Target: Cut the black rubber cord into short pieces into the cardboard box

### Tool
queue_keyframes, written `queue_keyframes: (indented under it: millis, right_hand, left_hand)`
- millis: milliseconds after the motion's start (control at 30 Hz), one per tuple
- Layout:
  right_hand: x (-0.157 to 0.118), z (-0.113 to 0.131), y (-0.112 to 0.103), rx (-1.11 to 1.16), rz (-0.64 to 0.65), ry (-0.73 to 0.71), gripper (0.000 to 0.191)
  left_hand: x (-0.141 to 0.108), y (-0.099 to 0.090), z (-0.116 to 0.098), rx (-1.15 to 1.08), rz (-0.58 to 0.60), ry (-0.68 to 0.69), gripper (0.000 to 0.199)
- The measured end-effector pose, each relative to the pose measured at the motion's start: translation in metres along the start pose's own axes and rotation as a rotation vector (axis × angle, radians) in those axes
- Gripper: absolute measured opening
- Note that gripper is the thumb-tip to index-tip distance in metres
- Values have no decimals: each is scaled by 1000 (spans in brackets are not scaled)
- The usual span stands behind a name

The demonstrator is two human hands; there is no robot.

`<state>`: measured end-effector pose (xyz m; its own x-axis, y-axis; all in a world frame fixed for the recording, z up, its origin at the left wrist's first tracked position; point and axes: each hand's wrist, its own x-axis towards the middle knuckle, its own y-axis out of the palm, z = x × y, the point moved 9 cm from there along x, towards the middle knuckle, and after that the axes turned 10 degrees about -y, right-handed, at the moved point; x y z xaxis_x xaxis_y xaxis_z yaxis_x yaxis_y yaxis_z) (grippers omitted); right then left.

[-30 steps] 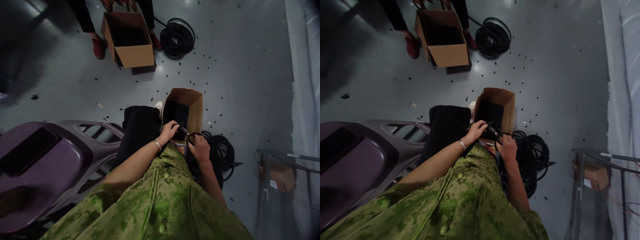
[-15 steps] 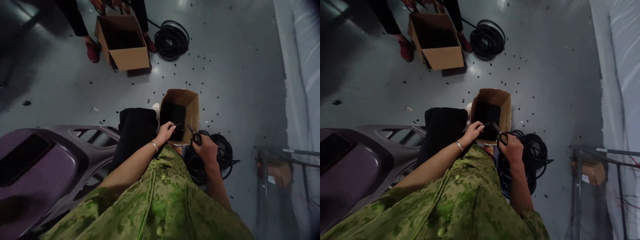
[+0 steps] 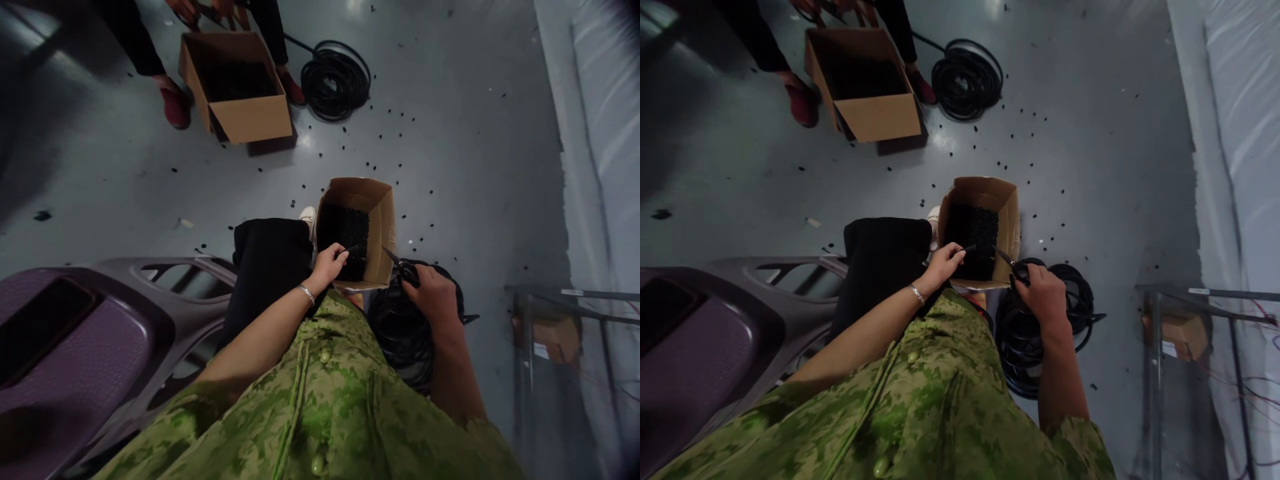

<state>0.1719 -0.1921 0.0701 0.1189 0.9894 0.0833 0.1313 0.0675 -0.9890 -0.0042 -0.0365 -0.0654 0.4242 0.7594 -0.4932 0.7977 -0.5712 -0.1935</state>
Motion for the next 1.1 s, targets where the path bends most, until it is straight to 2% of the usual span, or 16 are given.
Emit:
queue_keyframes:
  millis: [133, 233, 333, 467, 567, 667, 733, 800, 933, 1100]
  right_hand:
    - [-3, -11, -9, 35, -99, 33, 31]
    - [-6, -21, -15, 24, -126, 63, 33]
    - [-8, -27, -26, -16, -95, 31, 32]
    - [-10, -35, -50, -108, -69, 6, 33]
    - [-8, -42, -58, -167, 17, 18, 31]
    - [-7, -46, -47, -190, 177, 14, 28]
    - [-9, -47, -36, -173, 228, 23, 27]
    - [-13, -47, -27, -130, 197, 66, 28]
    - [-26, -40, -5, 50, 52, 202, 33]
    - [-30, -22, 32, 307, 25, 299, 31]
  left_hand:
    - [-1, 1, 1, -14, 9, -12, 13]
    - [-1, 0, 2, -7, 5, -13, 13]
    - [0, 1, 4, -2, 9, -30, 13]
    - [0, 3, 4, -9, 20, -9, 14]
    - [2, 3, 6, 9, 21, 8, 14]
    - [4, 4, 8, 35, 16, -2, 13]
    - [5, 5, 9, 45, 11, -10, 13]
    - [5, 4, 9, 51, 2, -15, 13]
    - [3, 4, 7, 56, 7, -14, 15]
    - [3, 4, 8, 42, 13, -41, 15]
